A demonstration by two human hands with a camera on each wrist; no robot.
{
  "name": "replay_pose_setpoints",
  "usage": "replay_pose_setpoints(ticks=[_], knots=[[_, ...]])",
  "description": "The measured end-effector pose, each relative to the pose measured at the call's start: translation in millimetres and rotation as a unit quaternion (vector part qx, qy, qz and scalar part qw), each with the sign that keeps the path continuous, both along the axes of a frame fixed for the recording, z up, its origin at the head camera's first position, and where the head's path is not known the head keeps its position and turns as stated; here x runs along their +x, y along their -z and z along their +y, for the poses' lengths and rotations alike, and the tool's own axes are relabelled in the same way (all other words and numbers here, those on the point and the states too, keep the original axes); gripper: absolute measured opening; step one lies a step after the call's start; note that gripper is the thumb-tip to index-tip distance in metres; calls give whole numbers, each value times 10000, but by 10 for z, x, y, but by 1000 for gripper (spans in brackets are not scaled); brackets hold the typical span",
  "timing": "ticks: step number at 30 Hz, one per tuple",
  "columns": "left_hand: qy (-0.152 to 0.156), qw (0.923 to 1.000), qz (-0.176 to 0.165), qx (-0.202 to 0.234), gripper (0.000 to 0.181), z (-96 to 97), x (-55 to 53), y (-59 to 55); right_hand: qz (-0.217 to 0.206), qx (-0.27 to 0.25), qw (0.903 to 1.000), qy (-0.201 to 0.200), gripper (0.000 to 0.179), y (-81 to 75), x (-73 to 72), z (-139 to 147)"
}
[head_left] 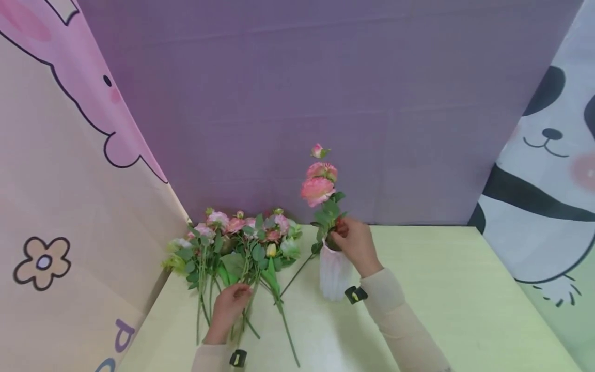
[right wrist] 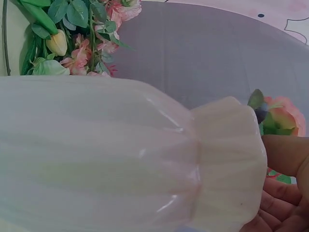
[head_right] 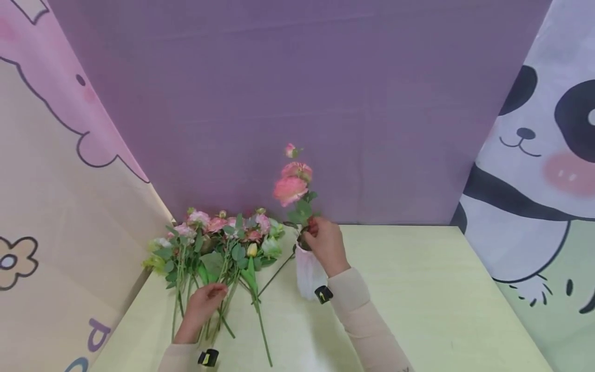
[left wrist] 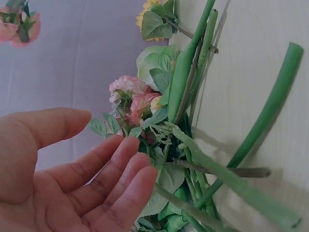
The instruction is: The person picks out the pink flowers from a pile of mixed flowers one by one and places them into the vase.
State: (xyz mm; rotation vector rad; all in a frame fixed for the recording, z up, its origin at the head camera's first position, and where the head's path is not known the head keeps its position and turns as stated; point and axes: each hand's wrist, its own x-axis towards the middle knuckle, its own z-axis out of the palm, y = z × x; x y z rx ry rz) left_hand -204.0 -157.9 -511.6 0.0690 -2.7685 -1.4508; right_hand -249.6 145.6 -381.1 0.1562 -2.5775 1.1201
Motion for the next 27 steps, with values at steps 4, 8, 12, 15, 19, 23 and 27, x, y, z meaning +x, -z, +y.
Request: replay_pose_setpoints(ticks=[4, 8, 12, 15, 19, 23, 27], knots=[[-55, 10000, -5, 38, 26, -22, 17, -1, -55, -65, 10000, 2, 21, 0, -3, 16], [-70, 10000, 24, 58, 26, -43, 21, 7, -129, -140, 9998, 66, 24, -7, -9, 59], [-61, 9999, 91, -10, 26, -54, 16, 14, -73, -226, 9997, 115, 24, -25, 6, 113], [-80, 9999, 109, -68, 27, -65, 19, 15, 62, -273, 9996, 80, 23, -28, 32, 147], [-136, 9999, 66, -80, 28, -74, 23, 10, 257, -318, 9992, 6, 20, -26, 58, 191], [-194, 9998, 38, -61, 29, -70, 31, 6, 386, -379, 9985, 55, 19, -18, 92, 245], [-197, 9997, 111, -69, 29, -72, 44, 1, 528, -489, 9971, 253, 18, 15, 142, 334]])
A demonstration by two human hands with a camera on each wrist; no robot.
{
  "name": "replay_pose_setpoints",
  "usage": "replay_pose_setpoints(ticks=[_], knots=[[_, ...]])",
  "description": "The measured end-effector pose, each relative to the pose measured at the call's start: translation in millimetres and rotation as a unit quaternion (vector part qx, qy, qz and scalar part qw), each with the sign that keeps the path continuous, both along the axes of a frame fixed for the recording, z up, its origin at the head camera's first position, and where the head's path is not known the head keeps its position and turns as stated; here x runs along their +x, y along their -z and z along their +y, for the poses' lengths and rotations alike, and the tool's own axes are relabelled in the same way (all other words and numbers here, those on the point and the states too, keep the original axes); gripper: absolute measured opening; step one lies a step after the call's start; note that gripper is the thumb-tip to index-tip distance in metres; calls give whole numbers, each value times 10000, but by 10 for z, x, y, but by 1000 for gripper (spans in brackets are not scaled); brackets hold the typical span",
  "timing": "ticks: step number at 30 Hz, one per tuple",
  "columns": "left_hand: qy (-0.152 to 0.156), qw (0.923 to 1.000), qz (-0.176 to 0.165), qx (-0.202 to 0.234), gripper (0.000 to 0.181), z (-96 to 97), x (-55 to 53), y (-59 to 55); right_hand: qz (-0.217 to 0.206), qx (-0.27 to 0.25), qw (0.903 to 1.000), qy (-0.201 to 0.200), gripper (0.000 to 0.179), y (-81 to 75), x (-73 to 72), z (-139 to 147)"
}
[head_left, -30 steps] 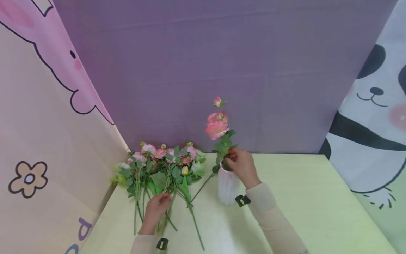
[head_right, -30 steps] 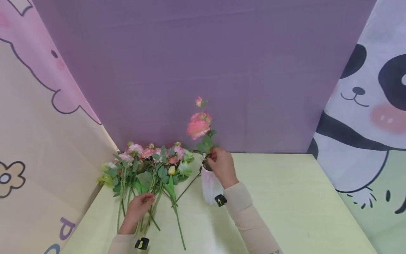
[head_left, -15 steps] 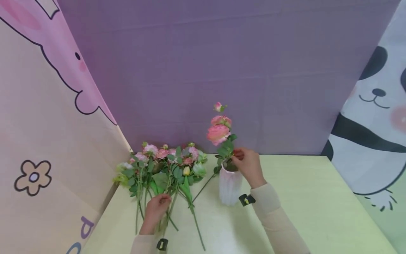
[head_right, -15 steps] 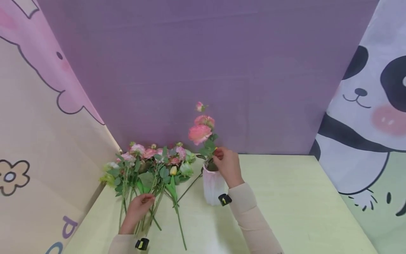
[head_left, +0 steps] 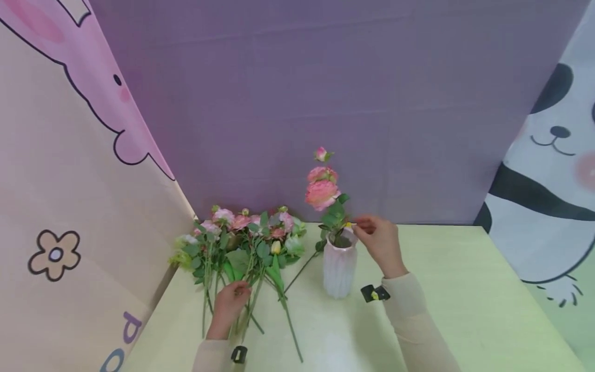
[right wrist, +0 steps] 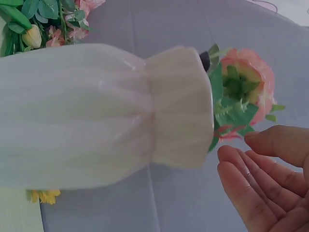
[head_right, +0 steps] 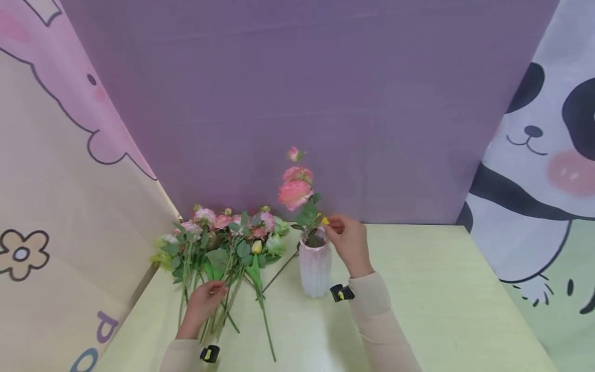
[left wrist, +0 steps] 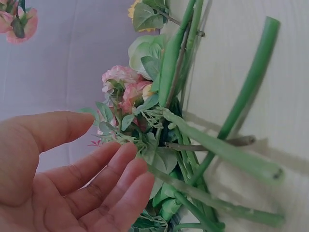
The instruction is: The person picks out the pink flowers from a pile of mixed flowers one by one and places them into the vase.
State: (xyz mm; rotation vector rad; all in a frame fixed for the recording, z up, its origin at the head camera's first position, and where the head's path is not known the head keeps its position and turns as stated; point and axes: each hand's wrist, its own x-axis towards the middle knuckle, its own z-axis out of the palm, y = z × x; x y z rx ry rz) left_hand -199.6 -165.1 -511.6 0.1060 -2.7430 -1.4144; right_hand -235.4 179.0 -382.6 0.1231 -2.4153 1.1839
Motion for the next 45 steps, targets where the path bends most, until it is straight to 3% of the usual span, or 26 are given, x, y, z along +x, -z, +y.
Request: replay_pose_setpoints(ticks=[8, 16, 27, 35, 45], knots=[[-70, 9999, 36, -112, 29, -15, -19, 54, 95, -273, 9991, 302, 14, 134, 90, 221], [-182, 9986, 421, -259, 27, -15, -64, 86, -537, -309, 9969, 479, 18, 261, 192, 286], [-176, 9990, 194, -371, 36, -38, -107, 129, -1044, -544, 9913, 589, 20, 430, 301, 288], [-84, 9985, -234, -490, 37, -59, -129, 230, -1248, -852, 9871, 526, 19, 673, 398, 252], [-29, 9977, 14, -675, 22, -72, -146, 243, -1268, -1245, 9835, 343, 18, 847, 470, 201]])
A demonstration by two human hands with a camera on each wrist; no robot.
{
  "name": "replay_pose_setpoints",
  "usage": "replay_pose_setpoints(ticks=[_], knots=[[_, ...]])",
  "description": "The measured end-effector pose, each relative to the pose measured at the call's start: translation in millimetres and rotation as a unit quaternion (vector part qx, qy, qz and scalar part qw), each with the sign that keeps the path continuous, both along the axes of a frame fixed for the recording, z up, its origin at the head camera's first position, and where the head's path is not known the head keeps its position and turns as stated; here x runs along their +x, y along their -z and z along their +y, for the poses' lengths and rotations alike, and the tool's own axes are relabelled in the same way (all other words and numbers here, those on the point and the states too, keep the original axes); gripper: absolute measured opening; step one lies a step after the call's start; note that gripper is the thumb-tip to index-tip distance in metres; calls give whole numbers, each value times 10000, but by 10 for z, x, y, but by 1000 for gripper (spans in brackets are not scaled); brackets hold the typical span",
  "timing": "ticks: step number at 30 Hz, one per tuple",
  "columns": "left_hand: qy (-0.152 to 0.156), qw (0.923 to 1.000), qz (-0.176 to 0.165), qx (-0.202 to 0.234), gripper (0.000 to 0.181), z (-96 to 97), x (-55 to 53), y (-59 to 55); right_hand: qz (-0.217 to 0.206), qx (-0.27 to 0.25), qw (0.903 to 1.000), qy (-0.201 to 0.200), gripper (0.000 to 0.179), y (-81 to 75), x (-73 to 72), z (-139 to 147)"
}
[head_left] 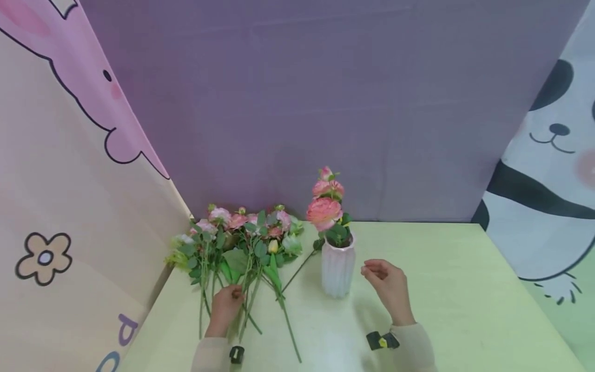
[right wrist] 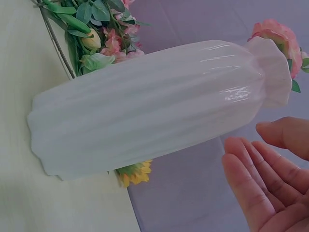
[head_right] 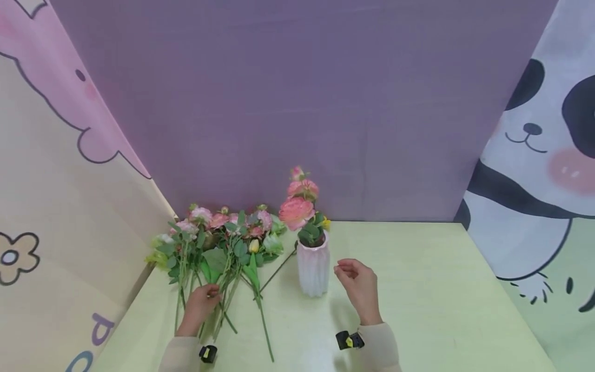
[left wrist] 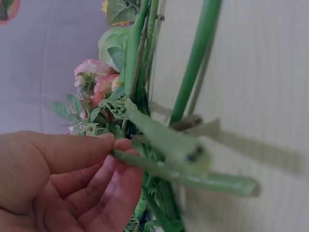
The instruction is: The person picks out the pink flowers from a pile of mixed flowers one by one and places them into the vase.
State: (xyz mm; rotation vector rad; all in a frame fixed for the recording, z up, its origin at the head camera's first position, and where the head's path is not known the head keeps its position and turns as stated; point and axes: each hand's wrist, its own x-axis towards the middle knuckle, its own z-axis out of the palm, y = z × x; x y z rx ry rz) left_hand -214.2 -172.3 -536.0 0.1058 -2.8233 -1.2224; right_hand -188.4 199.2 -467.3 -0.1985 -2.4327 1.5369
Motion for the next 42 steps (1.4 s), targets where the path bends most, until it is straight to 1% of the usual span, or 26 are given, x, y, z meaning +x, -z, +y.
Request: replay_pose_setpoints(ticks=[5, 8, 12, 16, 19, 26, 33, 38, 42], knots=[[4, 9998, -170, 125, 20, -4, -32, -15, -104, -186, 9998, 5, 17, 53, 17, -22], [7, 9998, -157, 137, 19, -4, -41, -6, -237, -240, 9994, 9, 18, 74, 28, -40], [24, 9996, -145, 255, 18, 23, -18, -21, -359, -368, 9987, -16, 19, 100, 54, -64], [81, 9986, -105, 511, 16, 76, 34, -77, -381, -463, 9982, -46, 18, 139, 89, -79], [108, 9982, 13, 592, 15, 116, 74, -119, -372, -528, 9979, -66, 17, 176, 110, -85], [31, 9990, 236, 381, 17, 185, 115, -186, -240, -749, 9968, -132, 15, 240, 119, -96], [-14, 9979, 418, 495, 16, 229, 146, -252, -277, -1033, 9942, -148, 16, 248, 133, -109], [-45, 9959, 747, 517, 15, 257, 180, -296, -97, -1110, 9934, -262, 17, 257, 154, -118], [-46, 9924, 1042, 646, 16, 301, 222, -336, -115, -1037, 9943, -225, 17, 255, 186, -121]])
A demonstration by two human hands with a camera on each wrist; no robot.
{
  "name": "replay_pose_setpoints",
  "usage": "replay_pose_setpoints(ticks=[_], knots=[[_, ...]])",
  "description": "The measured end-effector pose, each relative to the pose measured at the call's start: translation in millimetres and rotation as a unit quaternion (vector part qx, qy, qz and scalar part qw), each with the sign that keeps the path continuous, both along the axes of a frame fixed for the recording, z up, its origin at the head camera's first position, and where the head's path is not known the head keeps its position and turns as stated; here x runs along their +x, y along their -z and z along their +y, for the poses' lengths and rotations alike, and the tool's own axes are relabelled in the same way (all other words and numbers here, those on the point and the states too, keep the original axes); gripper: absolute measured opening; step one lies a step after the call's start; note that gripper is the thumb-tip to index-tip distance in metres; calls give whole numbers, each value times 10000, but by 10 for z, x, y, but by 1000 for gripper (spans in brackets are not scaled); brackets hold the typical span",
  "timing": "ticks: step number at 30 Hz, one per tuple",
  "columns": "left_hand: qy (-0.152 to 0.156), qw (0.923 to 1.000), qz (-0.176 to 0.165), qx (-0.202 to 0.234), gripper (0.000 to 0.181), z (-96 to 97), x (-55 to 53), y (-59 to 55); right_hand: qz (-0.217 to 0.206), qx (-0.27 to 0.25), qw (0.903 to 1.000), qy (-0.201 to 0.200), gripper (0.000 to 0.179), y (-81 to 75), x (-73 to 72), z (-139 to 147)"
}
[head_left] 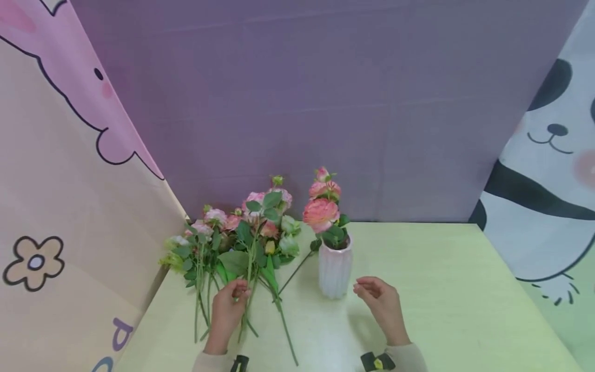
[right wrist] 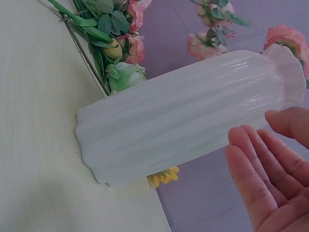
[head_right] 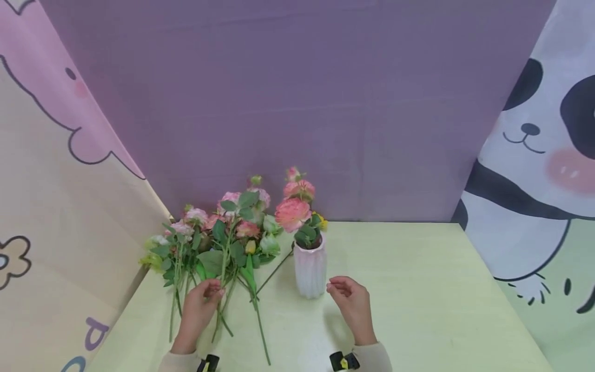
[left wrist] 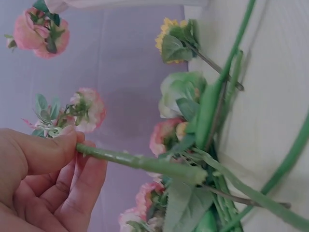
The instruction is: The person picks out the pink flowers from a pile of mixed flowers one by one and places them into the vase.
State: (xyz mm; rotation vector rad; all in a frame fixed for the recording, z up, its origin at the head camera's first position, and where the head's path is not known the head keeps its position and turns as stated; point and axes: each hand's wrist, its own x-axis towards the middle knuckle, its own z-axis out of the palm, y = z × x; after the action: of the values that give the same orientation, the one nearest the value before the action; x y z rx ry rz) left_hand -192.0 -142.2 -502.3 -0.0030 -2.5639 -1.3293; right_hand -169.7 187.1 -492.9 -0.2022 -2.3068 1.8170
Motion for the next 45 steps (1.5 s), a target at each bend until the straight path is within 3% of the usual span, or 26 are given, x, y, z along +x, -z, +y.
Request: replay_pose_setpoints(ticks=[5, 17, 27, 31, 39, 45], knots=[[74, 9997, 86, 204, 17, 68, 64, -97, -97, -33, 9999, -12, 16, 34, 39, -23], [279, 9974, 292, 598, 18, 275, 184, -233, 146, -145, 9997, -113, 17, 18, 57, -92], [334, 9951, 278, 891, 17, 456, 223, -269, 265, -32, 9995, -184, 17, -51, 105, -136], [362, 9928, 457, 1047, 18, 535, 265, -295, 404, -42, 9989, -246, 18, -74, 113, -173], [549, 9872, 957, 1152, 22, 693, 338, -342, 174, 50, 9995, -276, 16, -46, 110, -233], [750, 9820, 1225, 1226, 21, 781, 366, -374, 471, -16, 9981, -409, 15, -91, 135, -308]])
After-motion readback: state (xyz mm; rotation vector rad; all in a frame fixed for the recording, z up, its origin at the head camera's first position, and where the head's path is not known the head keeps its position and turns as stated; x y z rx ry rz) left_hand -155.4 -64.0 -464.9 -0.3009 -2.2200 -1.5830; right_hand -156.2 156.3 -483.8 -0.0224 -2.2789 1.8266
